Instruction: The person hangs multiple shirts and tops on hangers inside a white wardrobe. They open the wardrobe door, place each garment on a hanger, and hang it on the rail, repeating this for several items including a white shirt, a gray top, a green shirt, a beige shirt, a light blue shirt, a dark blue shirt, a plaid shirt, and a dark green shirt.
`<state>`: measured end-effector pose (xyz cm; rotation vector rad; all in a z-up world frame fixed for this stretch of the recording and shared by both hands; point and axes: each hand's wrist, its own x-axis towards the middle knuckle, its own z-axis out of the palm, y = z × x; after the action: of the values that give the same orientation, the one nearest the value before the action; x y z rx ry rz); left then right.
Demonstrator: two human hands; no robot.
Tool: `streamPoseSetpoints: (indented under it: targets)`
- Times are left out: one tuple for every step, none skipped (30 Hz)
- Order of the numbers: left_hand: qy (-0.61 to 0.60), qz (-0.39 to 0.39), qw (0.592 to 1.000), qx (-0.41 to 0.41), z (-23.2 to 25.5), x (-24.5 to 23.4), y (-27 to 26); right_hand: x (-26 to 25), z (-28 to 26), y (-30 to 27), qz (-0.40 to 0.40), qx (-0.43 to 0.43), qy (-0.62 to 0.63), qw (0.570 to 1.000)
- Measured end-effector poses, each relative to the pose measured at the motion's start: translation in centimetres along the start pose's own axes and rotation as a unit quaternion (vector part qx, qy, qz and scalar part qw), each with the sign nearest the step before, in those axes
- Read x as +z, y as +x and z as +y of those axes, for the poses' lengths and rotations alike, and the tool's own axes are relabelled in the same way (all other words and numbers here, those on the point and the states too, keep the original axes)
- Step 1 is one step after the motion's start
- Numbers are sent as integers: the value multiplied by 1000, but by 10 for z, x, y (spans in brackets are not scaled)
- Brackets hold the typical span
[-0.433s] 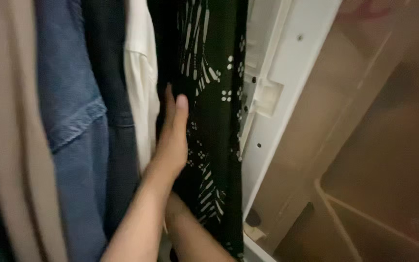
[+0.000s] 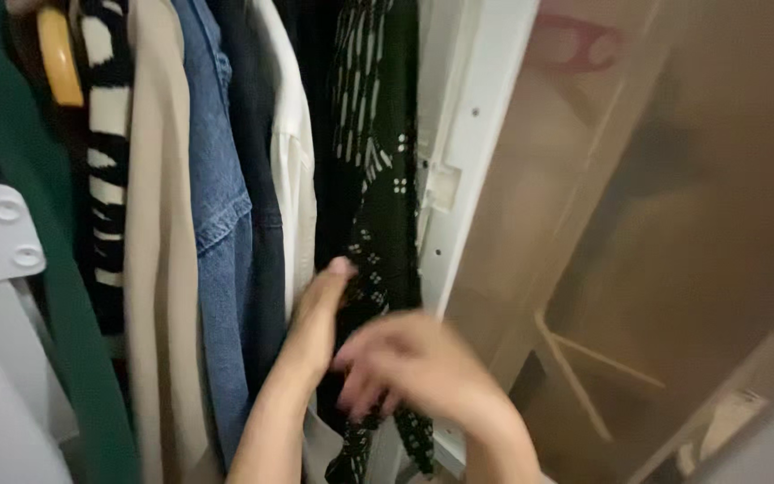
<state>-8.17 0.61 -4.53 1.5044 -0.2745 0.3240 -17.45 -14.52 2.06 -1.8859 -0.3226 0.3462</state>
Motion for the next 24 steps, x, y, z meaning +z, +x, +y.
streamPoseSetpoints:
  targets:
    - [-20,-5,1000,-1,-4,-3,-10,1,3,-3,181,-93,-20,979]
    - [-47,-16,999,-3,-9,-4,-18,4,7,-6,361,-179,-43,914]
    - [-60,-32,998,-5,-13,-1,-23,8,12,-7,525,-258,-66,809]
    - [-64,-39,997,-10,-19,2,-27,11,22,-1,502,-266,-58,821]
    - [-68,-46,996,-16,-26,7,-31,15,33,8,480,-274,-50,832]
    - [-78,-56,995,-35,-37,10,-37,23,46,15,456,-279,-42,844]
    - [-88,-65,993,-53,-49,13,-43,36,63,16,435,-246,-134,856]
    - [-96,-74,990,-67,-60,15,-44,49,75,19,410,-215,-224,858]
    - [-87,-77,991,-64,-74,14,-45,65,84,26,349,-127,-182,911]
    - [-80,-79,992,-62,-89,12,-48,73,90,29,280,-37,-138,949]
    - [-73,-81,992,-59,-104,9,-52,72,95,25,217,-4,-156,964]
    - [5,-27,997,-76,-116,3,-54,71,100,18,151,29,-173,973]
    - [82,28,992,-93,-123,-4,-54,70,101,10,83,61,-190,976]
    - [209,33,964,-160,-124,-11,-55,68,99,3,79,62,-260,960]
    - [332,39,916,-223,-120,-14,-57,65,95,-4,75,63,-329,939]
    - [389,13,890,-237,-109,-16,-62,62,90,-11,68,62,-396,913]
    - [445,-13,860,-250,-92,-19,-71,59,84,-17,110,3,-321,941]
    - [498,-35,825,-266,-69,-25,-84,57,76,-22,146,-56,-242,958]
    - [482,1,837,-260,-41,-25,-94,56,69,-29,180,-113,-159,964]
    - [468,37,846,-254,-9,-21,-102,56,61,-37,208,-166,-150,952]
    - [470,102,859,-174,22,-14,-114,54,53,-45,236,-219,-140,936]
    - [468,162,864,-91,53,-6,-127,50,45,-56,265,-268,-129,917]
    - [443,196,874,-22,82,2,-137,47,38,-70,257,-287,-125,914]
    - [414,228,880,45,106,15,-150,43,34,-88,250,-303,-124,911]
